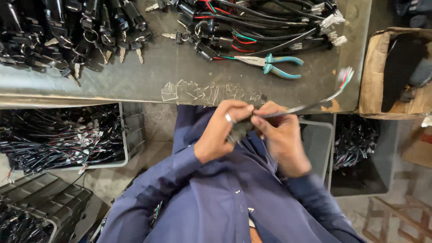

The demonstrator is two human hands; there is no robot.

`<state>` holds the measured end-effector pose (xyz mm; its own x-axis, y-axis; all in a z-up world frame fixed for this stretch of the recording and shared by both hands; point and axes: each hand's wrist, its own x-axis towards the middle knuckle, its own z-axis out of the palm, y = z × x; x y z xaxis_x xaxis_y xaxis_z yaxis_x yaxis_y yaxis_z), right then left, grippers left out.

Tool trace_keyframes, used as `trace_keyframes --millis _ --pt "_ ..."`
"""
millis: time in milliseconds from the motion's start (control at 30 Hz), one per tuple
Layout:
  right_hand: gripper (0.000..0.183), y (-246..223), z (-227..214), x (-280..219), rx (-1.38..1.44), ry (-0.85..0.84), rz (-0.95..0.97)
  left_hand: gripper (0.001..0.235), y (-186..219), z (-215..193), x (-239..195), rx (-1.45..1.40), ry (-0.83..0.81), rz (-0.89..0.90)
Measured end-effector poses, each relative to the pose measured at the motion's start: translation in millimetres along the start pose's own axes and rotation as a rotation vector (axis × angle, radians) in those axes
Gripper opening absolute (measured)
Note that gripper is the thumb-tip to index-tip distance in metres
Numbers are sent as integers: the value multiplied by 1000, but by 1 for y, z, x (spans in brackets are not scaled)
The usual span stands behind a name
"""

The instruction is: The person repeatedly strips the outer insulation from black wires using pliers, exposing the inner conductors. They handle each wire one at a time, cut the insulation, and place the stripped wire on the table among many similar wires and ignition lock cylinders.

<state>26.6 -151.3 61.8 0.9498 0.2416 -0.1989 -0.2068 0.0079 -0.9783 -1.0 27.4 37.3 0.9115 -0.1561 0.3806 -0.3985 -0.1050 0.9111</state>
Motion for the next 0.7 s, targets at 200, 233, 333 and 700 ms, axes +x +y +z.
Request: trace_keyframes --millis 200,233,333,700 --pt "39 34 17 -16 631 154 206 34 -36 29 -4 -428 325 -323" --pt "42 39 9 -16 665 91 213 29 -42 32 -6 -464 351 -357" --pt "51 48 -10 -8 451 -127 368 29 -53 33 -9 -554 347 -595" --pt "60 50 -17 -10 401 -208 364 43 -37 20 -6 -143 175 -502"
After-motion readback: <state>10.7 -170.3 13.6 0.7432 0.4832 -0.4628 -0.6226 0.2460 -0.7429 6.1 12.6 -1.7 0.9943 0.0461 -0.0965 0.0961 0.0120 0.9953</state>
